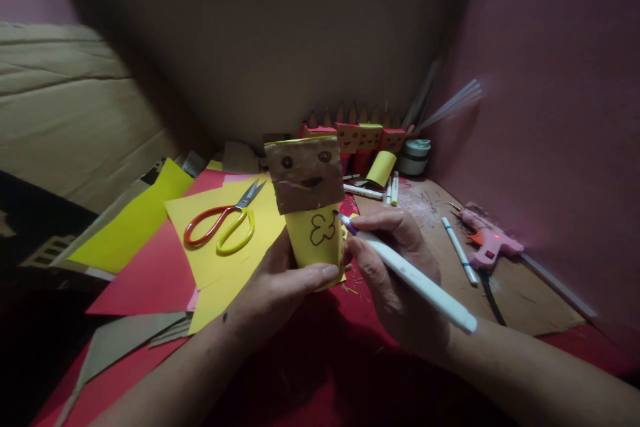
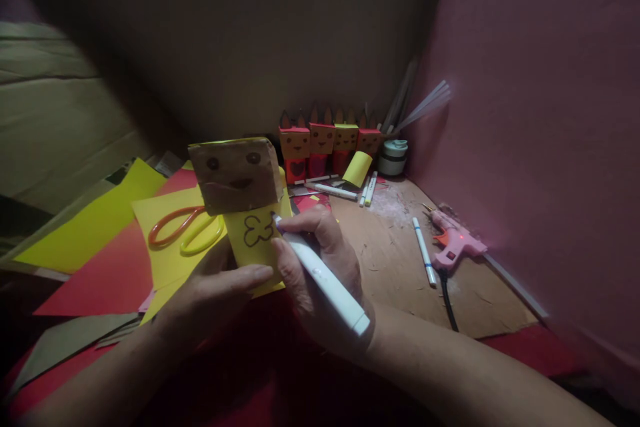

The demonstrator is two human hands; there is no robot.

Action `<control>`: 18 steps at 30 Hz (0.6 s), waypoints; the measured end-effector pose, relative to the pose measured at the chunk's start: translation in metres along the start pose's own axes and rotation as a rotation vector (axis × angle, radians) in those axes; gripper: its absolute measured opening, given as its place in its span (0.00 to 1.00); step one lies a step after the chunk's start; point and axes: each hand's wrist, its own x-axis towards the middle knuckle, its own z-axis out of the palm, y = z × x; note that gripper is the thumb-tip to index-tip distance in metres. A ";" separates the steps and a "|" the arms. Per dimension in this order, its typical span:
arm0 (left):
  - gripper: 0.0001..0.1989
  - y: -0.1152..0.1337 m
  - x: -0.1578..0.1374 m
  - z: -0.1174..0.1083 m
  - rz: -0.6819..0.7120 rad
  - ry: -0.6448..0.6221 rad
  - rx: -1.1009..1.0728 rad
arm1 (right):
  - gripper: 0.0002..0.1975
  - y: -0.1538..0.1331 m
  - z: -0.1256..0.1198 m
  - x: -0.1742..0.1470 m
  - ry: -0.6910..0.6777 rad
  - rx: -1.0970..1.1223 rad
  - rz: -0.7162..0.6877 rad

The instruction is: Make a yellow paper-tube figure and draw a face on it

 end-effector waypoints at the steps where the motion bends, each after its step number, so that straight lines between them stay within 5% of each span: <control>1: 0.16 0.000 0.000 0.000 -0.002 0.002 0.000 | 0.08 0.000 0.000 0.000 0.000 0.000 -0.010; 18: 0.19 -0.002 0.000 -0.002 -0.031 0.032 0.050 | 0.10 0.006 -0.002 -0.003 -0.063 -0.025 -0.115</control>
